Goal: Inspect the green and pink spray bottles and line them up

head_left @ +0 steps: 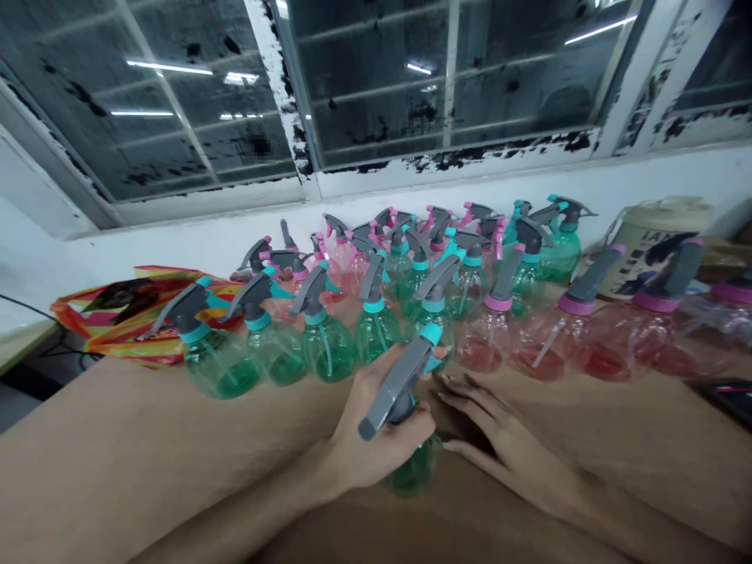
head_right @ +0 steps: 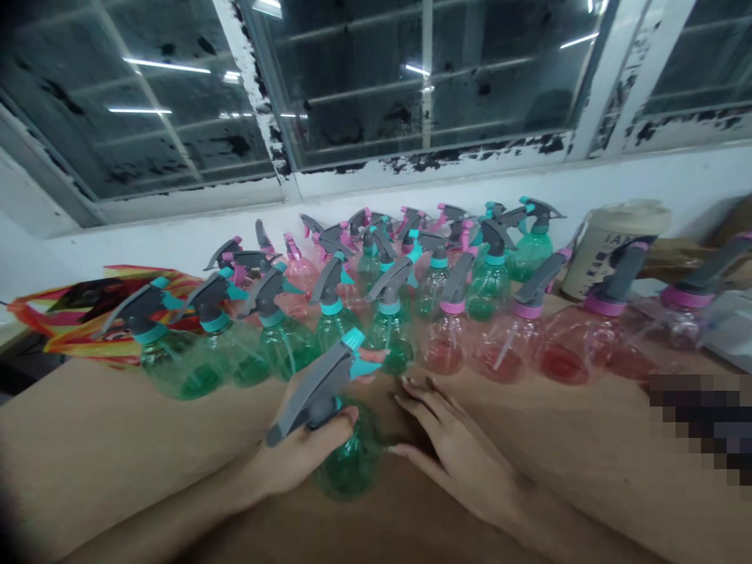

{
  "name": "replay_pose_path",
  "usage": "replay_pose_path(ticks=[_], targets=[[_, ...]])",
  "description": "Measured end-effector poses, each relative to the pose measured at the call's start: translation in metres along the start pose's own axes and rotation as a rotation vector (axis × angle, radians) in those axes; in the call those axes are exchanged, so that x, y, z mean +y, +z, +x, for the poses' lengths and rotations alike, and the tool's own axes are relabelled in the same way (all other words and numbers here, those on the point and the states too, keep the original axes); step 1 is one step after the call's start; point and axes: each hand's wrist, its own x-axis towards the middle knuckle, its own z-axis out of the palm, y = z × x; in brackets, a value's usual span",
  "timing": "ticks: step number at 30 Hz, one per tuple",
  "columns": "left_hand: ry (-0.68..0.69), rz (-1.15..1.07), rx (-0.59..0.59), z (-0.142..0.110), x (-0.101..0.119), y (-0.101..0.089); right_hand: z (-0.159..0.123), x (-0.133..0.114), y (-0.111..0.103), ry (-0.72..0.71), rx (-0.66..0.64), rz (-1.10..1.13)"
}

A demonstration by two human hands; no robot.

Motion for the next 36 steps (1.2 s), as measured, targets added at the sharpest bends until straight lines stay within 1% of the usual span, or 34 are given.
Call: replay_pose_path(ticks=[2,5,7,12,17,23,30,33,36], targets=[[0.014,-0.033,-0.008,0.001,0.002,-0.003,0.0,0.0,0.003,-0.024,0.008,-0.054],[-0.012,-0.083,-0.033,0.001,0.004,-0.006,0.001,-0.001,0.003,-0.055,-0.008,-0.089],[-0.012,-0.058,-0.034,0.001,0.004,-0.007,0.003,-0.002,0.001,-0.069,-0.01,-0.09],[-0.004,0.005,-0.041,0.001,0.002,-0.006,0.005,-0.004,-0.002,-0.083,0.033,-0.071],[0.018,-0.073,-0.036,0.001,0.004,-0.004,0.005,-0.005,-0.004,-0.08,0.031,-0.061],[-0.095,0.012,0.074,-0.005,-0.002,0.003,0.003,-0.006,-0.003,-0.076,0.013,-0.086],[-0.153,-0.141,0.02,-0.006,-0.005,0.005,0.002,-0.004,-0.002,-0.068,-0.005,-0.077],[-0.165,-0.21,-0.004,-0.004,-0.003,0.004,0.002,-0.003,-0.002,-0.06,-0.026,-0.081],[-0.158,-0.228,-0.047,-0.001,-0.001,0.001,0.003,-0.002,-0.002,-0.052,-0.034,-0.073]])
